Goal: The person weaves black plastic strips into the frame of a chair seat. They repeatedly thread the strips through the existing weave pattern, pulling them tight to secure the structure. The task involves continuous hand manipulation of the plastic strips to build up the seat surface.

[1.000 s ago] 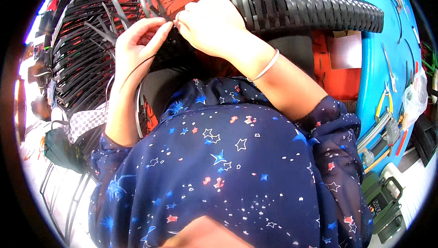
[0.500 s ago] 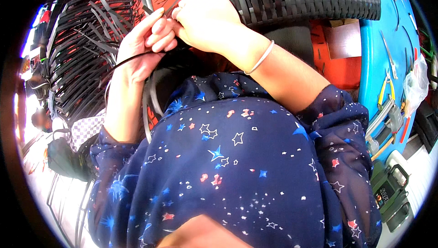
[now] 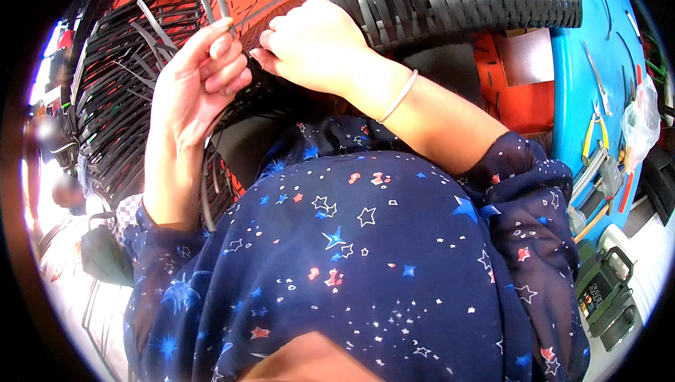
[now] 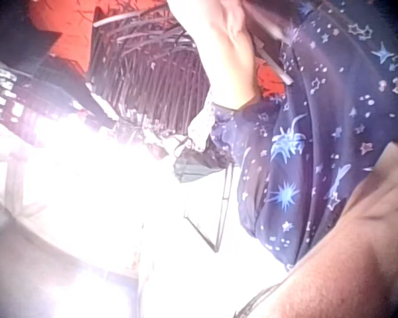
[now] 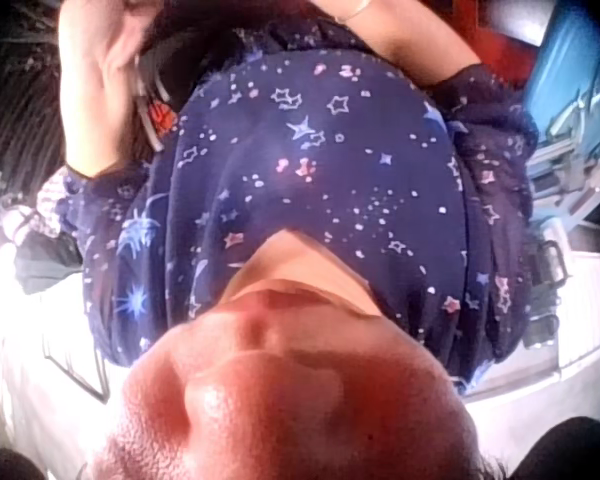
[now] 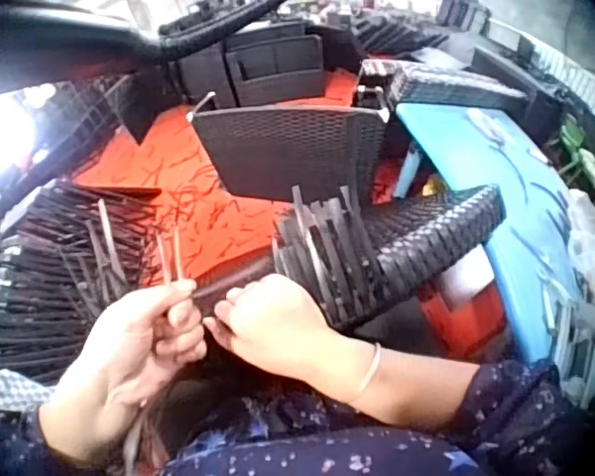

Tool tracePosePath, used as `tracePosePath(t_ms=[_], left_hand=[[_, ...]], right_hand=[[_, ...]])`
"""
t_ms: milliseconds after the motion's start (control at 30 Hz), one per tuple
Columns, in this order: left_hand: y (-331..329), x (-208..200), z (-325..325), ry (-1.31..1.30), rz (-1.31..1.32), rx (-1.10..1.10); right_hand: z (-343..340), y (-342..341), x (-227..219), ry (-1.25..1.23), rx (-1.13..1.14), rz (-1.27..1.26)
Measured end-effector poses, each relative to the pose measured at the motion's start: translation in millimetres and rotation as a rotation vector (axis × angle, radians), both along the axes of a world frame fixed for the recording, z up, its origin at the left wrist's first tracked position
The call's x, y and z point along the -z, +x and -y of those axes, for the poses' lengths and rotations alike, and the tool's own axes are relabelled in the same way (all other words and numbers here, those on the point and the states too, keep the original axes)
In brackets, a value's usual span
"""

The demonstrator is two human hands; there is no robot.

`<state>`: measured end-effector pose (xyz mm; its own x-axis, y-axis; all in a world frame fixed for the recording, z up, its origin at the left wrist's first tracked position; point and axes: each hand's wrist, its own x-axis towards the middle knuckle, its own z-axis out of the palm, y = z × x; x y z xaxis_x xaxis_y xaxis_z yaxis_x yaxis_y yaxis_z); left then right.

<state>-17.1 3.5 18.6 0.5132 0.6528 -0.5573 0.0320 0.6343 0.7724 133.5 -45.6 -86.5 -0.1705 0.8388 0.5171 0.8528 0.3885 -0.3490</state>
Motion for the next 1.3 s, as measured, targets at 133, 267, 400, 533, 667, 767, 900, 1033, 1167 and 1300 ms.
tracePosePath(t_ms=[133, 267, 400, 533, 667, 767, 900, 1033, 1167, 1300], left_hand=[[-1, 15, -19, 0.048, 0.048, 0.006], [-13, 36, -39, 0.262, -0.01, 0.107], [-13, 42, -35, 0.414, -0.094, 0.078], [-11, 41, -28, 0.576, -0.174, 0.111], [-27, 59, -18, 0.982, -0.34, -0.039], [-40, 71, -7, 1.07, -0.418, -0.111], [-40, 62, -1, 1.129, -0.626, 0.119], [-33, 58, -2, 1.32, -0.481, 0.059], [-35, 51, 7, 1.659, -0.421, 0.139], [-39, 39, 23, 1.865, -0.646, 0.217]], right_hand=[[0, 0, -1, 0.003, -0.034, -0.029], [2, 4, -5, 0.011, -0.078, -0.076], [3, 6, -10, 0.034, -0.116, -0.11], [0, 1, -5, 0.061, -0.068, -0.099], [0, 1, -4, 0.072, -0.066, -0.119], [0, -1, -4, 0.084, -0.059, -0.105], [2, -1, -5, 0.066, -0.05, -0.065], [3, 1, -4, 0.042, -0.034, -0.077], [4, 0, -3, 0.011, -0.017, -0.152], [4, 0, -11, -0.002, -0.025, -0.039]])
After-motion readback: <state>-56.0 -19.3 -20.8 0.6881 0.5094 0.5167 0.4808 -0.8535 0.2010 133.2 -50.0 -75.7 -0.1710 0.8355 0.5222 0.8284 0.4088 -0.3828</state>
